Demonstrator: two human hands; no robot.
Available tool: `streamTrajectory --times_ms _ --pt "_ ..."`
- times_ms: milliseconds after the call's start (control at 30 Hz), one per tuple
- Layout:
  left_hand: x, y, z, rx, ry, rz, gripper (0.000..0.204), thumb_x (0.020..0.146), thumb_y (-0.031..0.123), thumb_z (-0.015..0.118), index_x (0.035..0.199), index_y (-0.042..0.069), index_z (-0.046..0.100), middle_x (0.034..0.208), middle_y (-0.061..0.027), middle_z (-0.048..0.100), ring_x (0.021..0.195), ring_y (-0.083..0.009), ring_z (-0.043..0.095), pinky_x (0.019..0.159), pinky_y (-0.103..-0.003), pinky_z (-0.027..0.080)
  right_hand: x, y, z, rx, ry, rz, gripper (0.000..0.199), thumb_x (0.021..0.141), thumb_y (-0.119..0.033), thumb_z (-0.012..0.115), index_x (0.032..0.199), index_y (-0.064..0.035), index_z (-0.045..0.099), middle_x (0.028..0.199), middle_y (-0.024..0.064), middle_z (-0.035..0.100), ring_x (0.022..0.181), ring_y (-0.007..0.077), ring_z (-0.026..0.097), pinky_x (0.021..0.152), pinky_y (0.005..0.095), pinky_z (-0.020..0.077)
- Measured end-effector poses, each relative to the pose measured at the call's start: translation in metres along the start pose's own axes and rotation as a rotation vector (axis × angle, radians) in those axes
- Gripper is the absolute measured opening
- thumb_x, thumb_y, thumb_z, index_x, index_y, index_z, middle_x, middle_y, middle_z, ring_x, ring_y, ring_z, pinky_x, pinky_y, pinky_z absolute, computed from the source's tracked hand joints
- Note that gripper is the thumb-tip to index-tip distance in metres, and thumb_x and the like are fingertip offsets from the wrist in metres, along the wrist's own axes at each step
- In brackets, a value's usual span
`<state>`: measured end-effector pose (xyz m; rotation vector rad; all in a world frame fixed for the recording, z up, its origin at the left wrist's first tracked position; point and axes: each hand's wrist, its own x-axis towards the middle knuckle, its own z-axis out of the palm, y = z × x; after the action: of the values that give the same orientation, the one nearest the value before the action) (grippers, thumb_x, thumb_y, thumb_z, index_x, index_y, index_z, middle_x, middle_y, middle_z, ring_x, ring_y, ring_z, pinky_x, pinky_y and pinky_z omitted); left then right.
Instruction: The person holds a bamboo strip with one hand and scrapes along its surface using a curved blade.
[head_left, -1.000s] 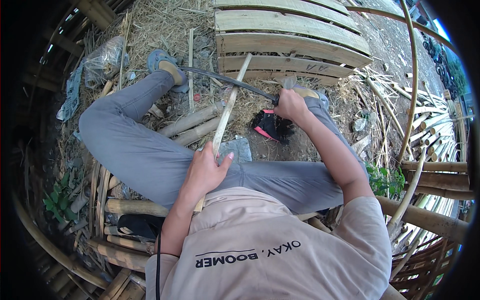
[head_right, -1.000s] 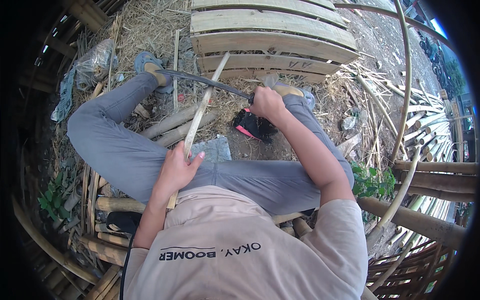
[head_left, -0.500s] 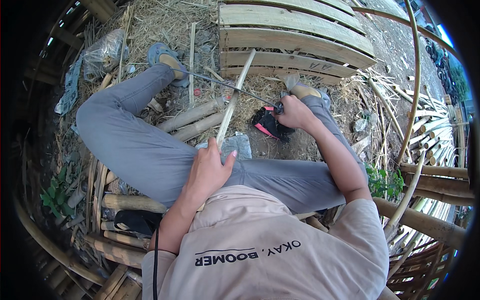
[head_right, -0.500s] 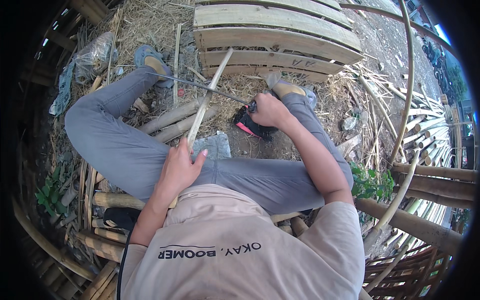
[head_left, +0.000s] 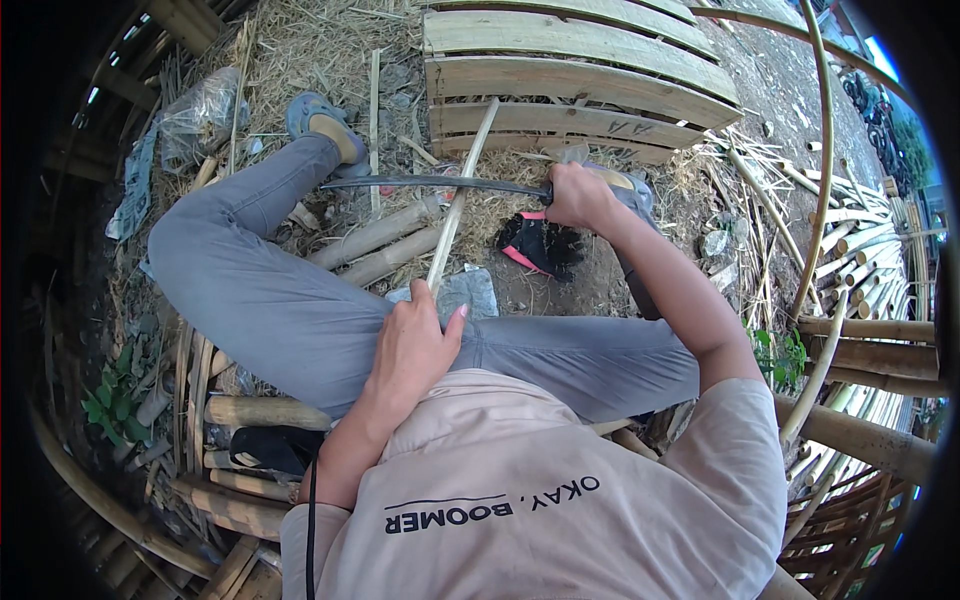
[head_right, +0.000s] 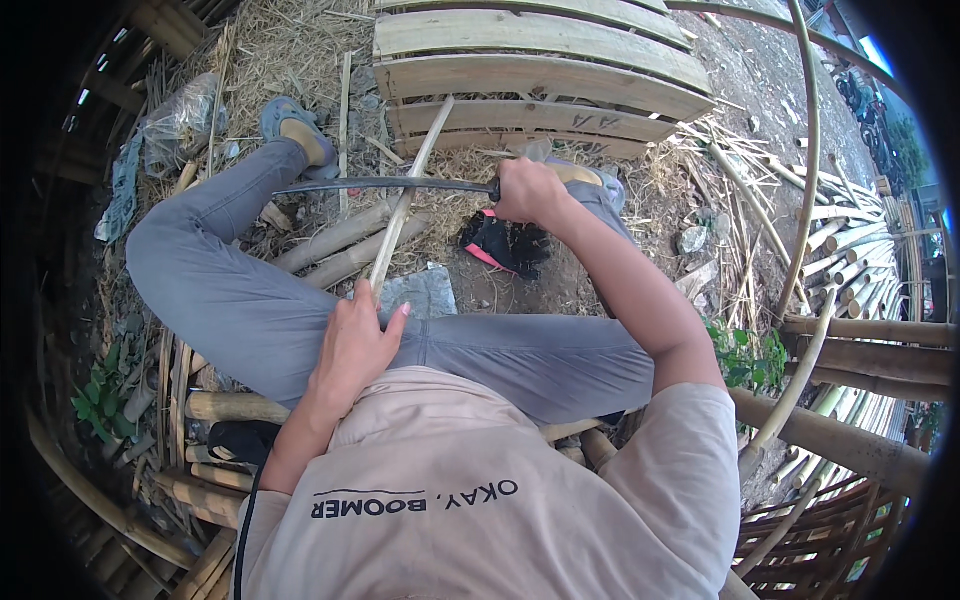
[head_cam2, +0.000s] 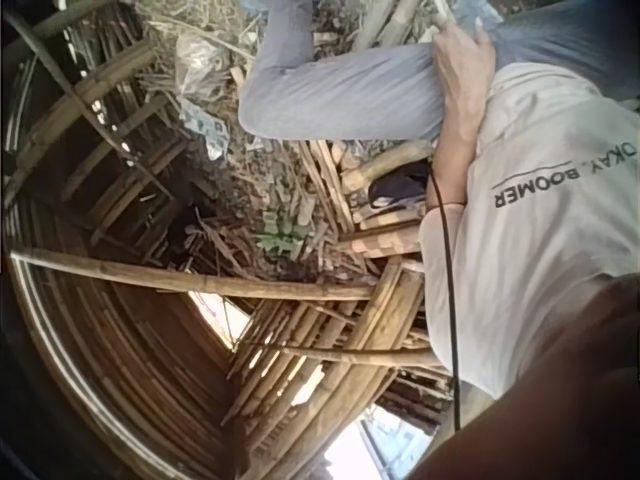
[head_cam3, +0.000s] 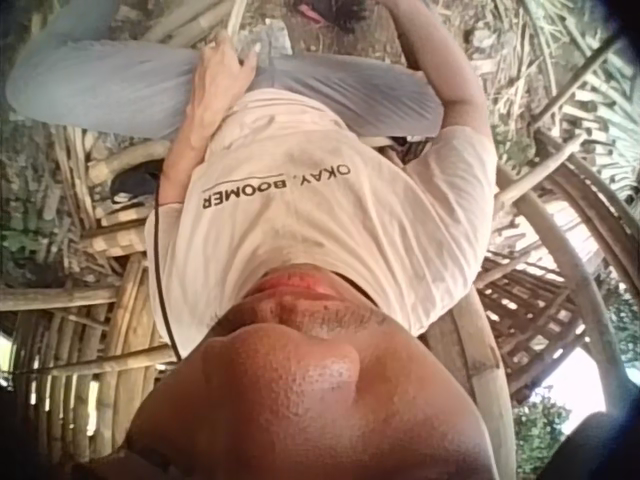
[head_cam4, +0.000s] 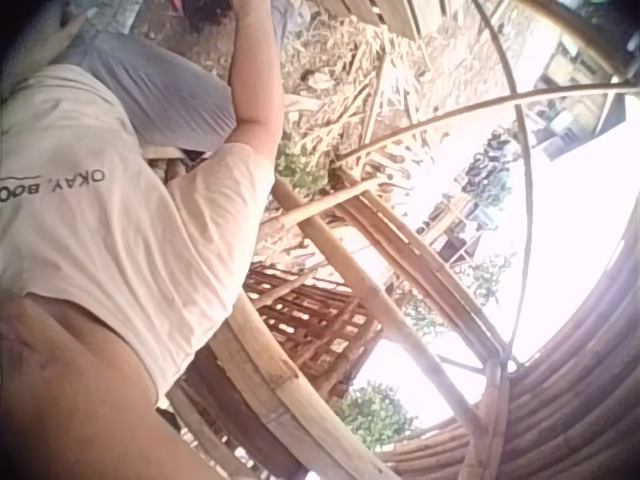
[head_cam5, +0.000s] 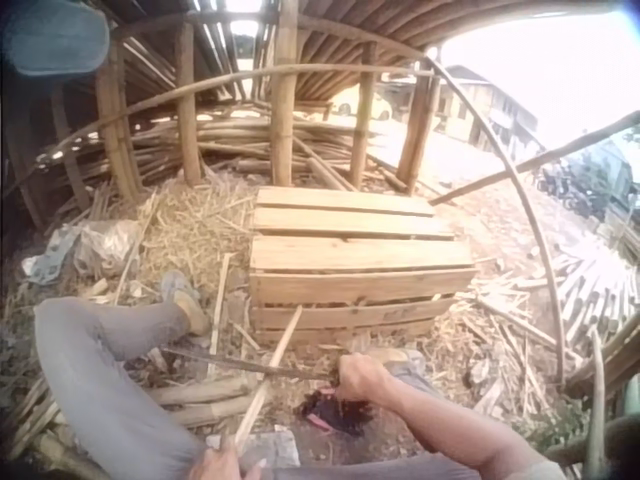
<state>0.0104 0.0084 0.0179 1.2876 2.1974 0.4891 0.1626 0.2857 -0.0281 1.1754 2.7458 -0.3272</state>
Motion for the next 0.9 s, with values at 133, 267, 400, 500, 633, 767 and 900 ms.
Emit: streamTrajectory --times_ms 133,267,400,500,633,767,900 --pt "0.001 0.000 -0.006 -0.079 -0.029 -0.011 0.045 0.090 0.029 0.071 0.105 -0.009 0.054 0.081 -0.0296 0.065 0.076 -0.0487 0.066 0.072 -0.054 0.052 0.012 0.030 0.011 0.024 0.049 0.094 0.031 0.069 -0.014 0.067 0.092 0.0055 0.071 0.095 0.0300 0.071 0.094 0.0429 0.071 0.086 0.0472 0.0580" --pt "0.001 0.001 -0.005 -0.090 -0.027 -0.022 0.045 0.090 0.030 0.072 0.104 -0.009 0.054 0.079 -0.0288 0.064 0.075 -0.0474 0.066 0.071 -0.053 0.052 0.015 0.050 0.010 0.027 0.096 0.142 0.033 0.071 -0.017 0.066 0.093 0.0063 0.071 0.092 0.0300 0.071 0.092 0.0432 0.071 0.086 0.0480 0.0578" --pt "0.003 -0.005 -0.002 -0.081 -0.008 0.012 0.047 0.090 0.030 0.072 0.106 -0.010 0.053 0.081 -0.0297 0.065 0.078 -0.0483 0.066 0.070 -0.053 0.053 0.007 0.049 0.014 0.093 0.111 0.091 0.030 0.070 -0.017 0.066 0.089 0.0067 0.071 0.090 0.0312 0.070 0.091 0.0453 0.070 0.086 0.0494 0.0569" --pt "0.003 0.001 -0.002 -0.043 -0.028 -0.026 0.048 0.090 0.030 0.071 0.108 -0.011 0.052 0.083 -0.0311 0.065 0.081 -0.0498 0.067 0.072 -0.054 0.053 0.001 0.044 0.025 0.117 0.131 -0.024 0.028 0.069 -0.016 0.066 0.087 0.0058 0.071 0.088 0.0305 0.070 0.088 0.0463 0.069 0.085 0.0500 0.0569" --pt "0.003 0.001 -0.004 -0.047 -0.031 -0.031 0.048 0.090 0.029 0.071 0.109 -0.011 0.052 0.083 -0.0322 0.065 0.081 -0.0503 0.067 0.073 -0.054 0.053 -0.008 0.001 0.011 0.115 0.047 -0.099 0.026 0.068 -0.016 0.068 0.085 0.0049 0.070 0.088 0.0301 0.070 0.090 0.0446 0.069 0.083 0.0496 0.0571" --pt "0.003 0.003 0.000 0.013 -0.010 0.007 0.045 0.092 0.028 0.069 0.106 -0.011 0.050 0.078 -0.0332 0.065 0.077 -0.0504 0.068 0.070 -0.054 0.056 -0.001 0.000 0.015 0.126 0.063 -0.044 0.030 0.068 -0.018 0.071 0.088 0.0049 0.070 0.089 0.0292 0.071 0.089 0.0431 0.071 0.083 0.0486 0.0575" --pt "0.001 0.004 0.000 0.063 -0.008 0.036 0.043 0.093 0.028 0.067 0.103 -0.010 0.049 0.076 -0.0339 0.066 0.074 -0.0502 0.069 0.067 -0.054 0.058 0.016 0.013 0.015 0.064 0.092 0.028 0.031 0.069 -0.018 0.072 0.090 0.0050 0.070 0.091 0.0283 0.071 0.090 0.0432 0.071 0.083 0.0471 0.0580"
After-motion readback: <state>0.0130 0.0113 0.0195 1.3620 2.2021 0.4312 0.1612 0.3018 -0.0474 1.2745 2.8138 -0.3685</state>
